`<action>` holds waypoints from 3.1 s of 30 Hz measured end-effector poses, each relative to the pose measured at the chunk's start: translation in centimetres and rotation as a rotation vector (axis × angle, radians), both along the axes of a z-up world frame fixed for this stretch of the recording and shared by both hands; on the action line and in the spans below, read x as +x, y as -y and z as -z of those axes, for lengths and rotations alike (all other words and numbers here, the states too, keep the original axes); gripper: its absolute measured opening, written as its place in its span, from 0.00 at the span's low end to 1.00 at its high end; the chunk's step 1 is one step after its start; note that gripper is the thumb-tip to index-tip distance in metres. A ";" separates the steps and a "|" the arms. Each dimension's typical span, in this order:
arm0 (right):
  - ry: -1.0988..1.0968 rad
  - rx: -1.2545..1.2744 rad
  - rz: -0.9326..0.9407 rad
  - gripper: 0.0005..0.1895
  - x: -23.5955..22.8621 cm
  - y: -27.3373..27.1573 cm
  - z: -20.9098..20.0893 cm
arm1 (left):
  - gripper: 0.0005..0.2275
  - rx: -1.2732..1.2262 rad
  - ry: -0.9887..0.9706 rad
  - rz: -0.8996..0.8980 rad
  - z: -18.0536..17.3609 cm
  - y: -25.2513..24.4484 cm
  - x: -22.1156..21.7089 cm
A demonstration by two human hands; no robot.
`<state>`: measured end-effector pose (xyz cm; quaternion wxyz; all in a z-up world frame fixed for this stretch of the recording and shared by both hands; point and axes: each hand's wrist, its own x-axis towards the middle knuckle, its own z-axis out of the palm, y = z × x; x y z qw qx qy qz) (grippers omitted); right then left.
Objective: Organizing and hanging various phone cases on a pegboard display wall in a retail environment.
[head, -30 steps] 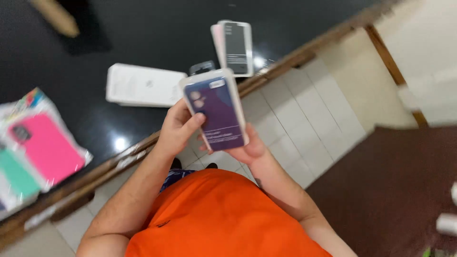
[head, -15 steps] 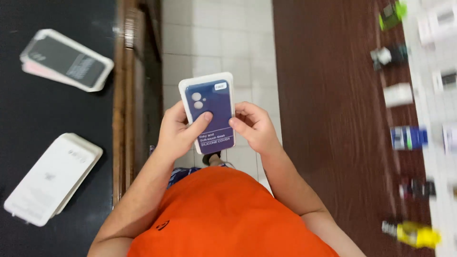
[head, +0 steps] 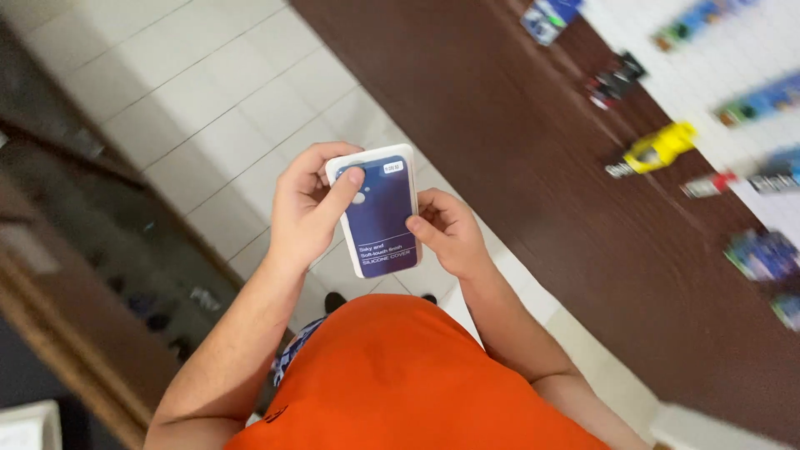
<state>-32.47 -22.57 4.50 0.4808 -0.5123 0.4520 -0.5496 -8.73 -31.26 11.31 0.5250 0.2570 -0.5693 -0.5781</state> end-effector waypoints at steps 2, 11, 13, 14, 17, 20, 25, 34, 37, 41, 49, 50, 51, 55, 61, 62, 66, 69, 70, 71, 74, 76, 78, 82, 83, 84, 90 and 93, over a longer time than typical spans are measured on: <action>-0.016 -0.007 0.087 0.12 -4.1 -2.6 0.8 | 0.07 -0.008 0.016 0.093 -1.1 -0.9 -4.9; -0.041 -0.157 0.412 0.40 -24.5 -18.5 -2.4 | 0.12 -0.128 0.139 0.537 -1.3 -9.5 -28.5; -0.021 -0.156 0.455 0.39 -28.6 -22.3 -2.9 | 0.12 -0.127 0.123 0.610 -0.6 -12.5 -33.8; 0.004 -0.154 0.471 0.37 -30.2 -23.9 -3.1 | 0.13 -0.122 0.111 0.658 -0.3 -13.7 -36.0; -0.066 -0.120 0.608 0.39 -33.3 -27.9 -3.3 | 0.11 -0.130 0.155 0.756 0.3 -16.8 -40.7; -0.110 -0.090 0.700 0.46 -35.3 -30.5 -3.0 | 0.12 -0.176 0.205 0.810 1.2 -18.9 -44.5; -0.109 -0.055 0.784 0.45 -38.3 -31.7 -2.7 | 0.12 -0.180 0.225 0.876 0.6 -20.0 -49.6; -0.061 -0.063 0.904 0.46 -46.4 -28.9 -2.0 | 0.11 -0.132 0.259 1.002 2.6 -16.0 -56.2; -0.060 -0.125 0.966 0.40 -51.0 -27.2 -1.5 | 0.11 -0.106 0.250 1.035 3.4 -13.4 -58.2; 0.036 -0.244 1.093 0.32 -56.3 -24.2 -1.6 | 0.09 -0.101 0.211 1.071 4.2 -10.1 -60.3; 0.510 -0.294 1.075 0.51 -66.5 -18.5 -6.7 | 0.05 -0.163 0.249 1.194 2.3 -6.3 -63.3; 0.612 -0.350 1.013 0.41 -67.6 -18.2 -6.3 | 0.05 -0.153 0.263 1.211 2.4 -6.2 -63.3; 0.610 -0.358 1.018 0.41 -68.0 -17.4 -6.7 | 0.05 -0.160 0.263 1.217 2.2 -5.8 -63.7; 0.768 -0.490 0.965 0.31 -68.7 -16.0 -5.7 | 0.07 -0.158 0.280 1.236 2.8 -5.0 -64.0; 0.719 -0.574 0.895 0.25 -68.1 -15.3 -7.8 | 0.06 -0.151 0.269 1.236 3.0 -3.8 -64.9; 0.638 -0.553 0.846 0.37 -68.1 -15.2 -8.3 | 0.06 -0.148 0.258 1.228 2.9 -3.6 -65.2; 0.703 -0.724 0.820 0.13 -67.8 -16.0 -7.4 | 0.07 -0.090 0.295 1.220 3.6 -3.2 -65.4; 0.787 -0.633 1.126 0.13 -67.3 -17.2 -7.3 | 0.07 -0.103 0.248 1.229 4.3 -3.1 -65.9; 0.674 -0.606 1.143 0.12 -66.4 -17.4 -7.9 | 0.08 -0.107 0.190 1.200 4.2 -3.3 -65.9; 0.561 -0.578 1.158 0.12 -65.6 -17.7 -8.6 | 0.10 -0.112 0.134 1.171 4.2 -3.4 -65.9; 0.471 -0.557 1.291 0.15 -64.0 -18.4 -9.5 | 0.10 -0.095 0.149 1.160 4.5 -3.4 -66.0; 0.480 -0.567 1.279 0.14 -62.9 -18.9 -10.7 | 0.10 -0.083 0.149 1.171 4.5 -3.5 -66.0; 0.491 -0.577 1.264 0.13 -62.0 -19.2 -11.7 | 0.10 -0.071 0.150 1.177 4.5 -3.6 -65.9; 0.558 -0.652 1.228 0.11 -60.0 -19.6 -14.0 | 0.10 -0.067 0.137 1.182 4.5 -3.6 -65.7; 0.555 -0.666 1.230 0.11 -59.4 -19.7 -14.8 | 0.09 -0.070 0.138 1.182 4.5 -3.6 -65.6; 0.553 -0.667 1.230 0.11 -59.8 -20.3 -14.8 | 0.09 -0.070 0.136 1.183 4.5 -3.7 -65.6; 0.445 -0.731 1.218 0.09 -58.2 -20.4 -17.3 | 0.10 -0.050 0.138 1.200 4.2 -3.9 -65.4; 0.456 -0.717 1.241 0.10 -57.0 -20.8 -17.7 | 0.10 -0.043 0.152 1.197 4.0 -3.8 -65.2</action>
